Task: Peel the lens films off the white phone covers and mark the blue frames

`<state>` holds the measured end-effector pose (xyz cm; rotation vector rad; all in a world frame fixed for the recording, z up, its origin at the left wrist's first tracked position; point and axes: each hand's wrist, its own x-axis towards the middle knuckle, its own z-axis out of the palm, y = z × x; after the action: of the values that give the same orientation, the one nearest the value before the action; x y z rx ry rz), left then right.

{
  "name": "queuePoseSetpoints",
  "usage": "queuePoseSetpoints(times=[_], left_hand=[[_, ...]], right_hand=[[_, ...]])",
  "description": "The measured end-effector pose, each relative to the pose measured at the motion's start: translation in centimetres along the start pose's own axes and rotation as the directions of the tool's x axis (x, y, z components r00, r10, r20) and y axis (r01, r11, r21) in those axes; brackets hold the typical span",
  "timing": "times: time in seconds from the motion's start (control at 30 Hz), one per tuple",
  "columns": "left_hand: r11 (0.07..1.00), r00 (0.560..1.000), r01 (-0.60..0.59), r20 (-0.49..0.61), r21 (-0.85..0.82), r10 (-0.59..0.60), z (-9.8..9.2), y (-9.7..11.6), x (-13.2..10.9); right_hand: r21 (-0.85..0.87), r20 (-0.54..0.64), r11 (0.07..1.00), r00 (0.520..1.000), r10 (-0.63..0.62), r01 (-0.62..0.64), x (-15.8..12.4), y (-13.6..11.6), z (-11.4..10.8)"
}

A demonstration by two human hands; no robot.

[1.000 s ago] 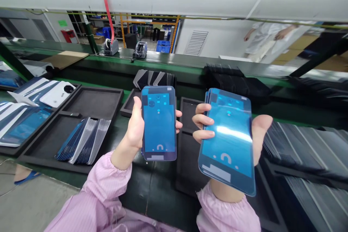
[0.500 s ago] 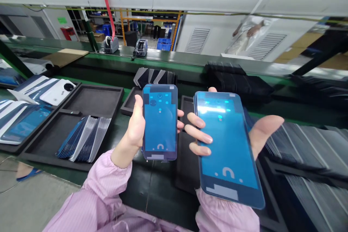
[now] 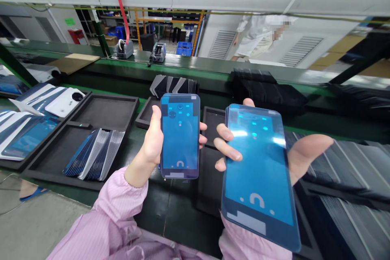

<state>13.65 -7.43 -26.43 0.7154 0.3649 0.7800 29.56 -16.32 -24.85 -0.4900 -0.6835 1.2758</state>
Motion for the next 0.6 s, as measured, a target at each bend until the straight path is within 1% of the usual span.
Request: queuePoseSetpoints(times=[0.07, 0.13, 0.23, 0.3, 0.37, 0.47, 0.6], left_hand=[[1.000, 1.000, 0.013, 0.003, -0.024, -0.013, 0.0, 0.0, 0.0], [0.998, 1.000, 0.018, 0.012, -0.059, -0.017, 0.0, 0.0, 0.0], [0.991, 0.997, 0.058, 0.059, -0.117, -0.051, -0.1, 0.2, 0.0], [0.985, 0.992, 0.094, 0.096, -0.145, -0.080, -0.1, 0.4, 0.0], [0.981, 0.990, 0.105, 0.113, -0.161, -0.088, 0.0, 0.5, 0.0], [0.980, 0.992, 0.096, 0.103, -0.175, -0.079, -0.1, 0.5, 0.0], [0.977, 0.991, 0.102, 0.109, -0.185, -0.083, -0.3, 0.4, 0.1]], right_hand=[[0.013, 0.034, 1.000, 0.999, 0.017, -0.018, 0.0, 0.1, -0.3], [-0.010, 0.084, 1.000, 0.996, 0.029, -0.028, 0.0, -0.1, -0.8], [-0.063, 0.162, 0.998, 0.986, 0.027, -0.017, 0.0, -0.7, -1.3], [-0.069, 0.209, 0.997, 0.977, 0.041, -0.027, 0.0, -1.0, -1.3], [-0.034, 0.189, 0.999, 0.981, 0.031, -0.025, -0.1, -1.1, -1.0], [0.025, 0.084, 1.000, 0.996, 0.014, -0.016, -0.1, -0.8, -0.4], [0.004, 0.052, 0.997, 0.996, 0.076, -0.077, 0.1, -0.4, -0.2]])
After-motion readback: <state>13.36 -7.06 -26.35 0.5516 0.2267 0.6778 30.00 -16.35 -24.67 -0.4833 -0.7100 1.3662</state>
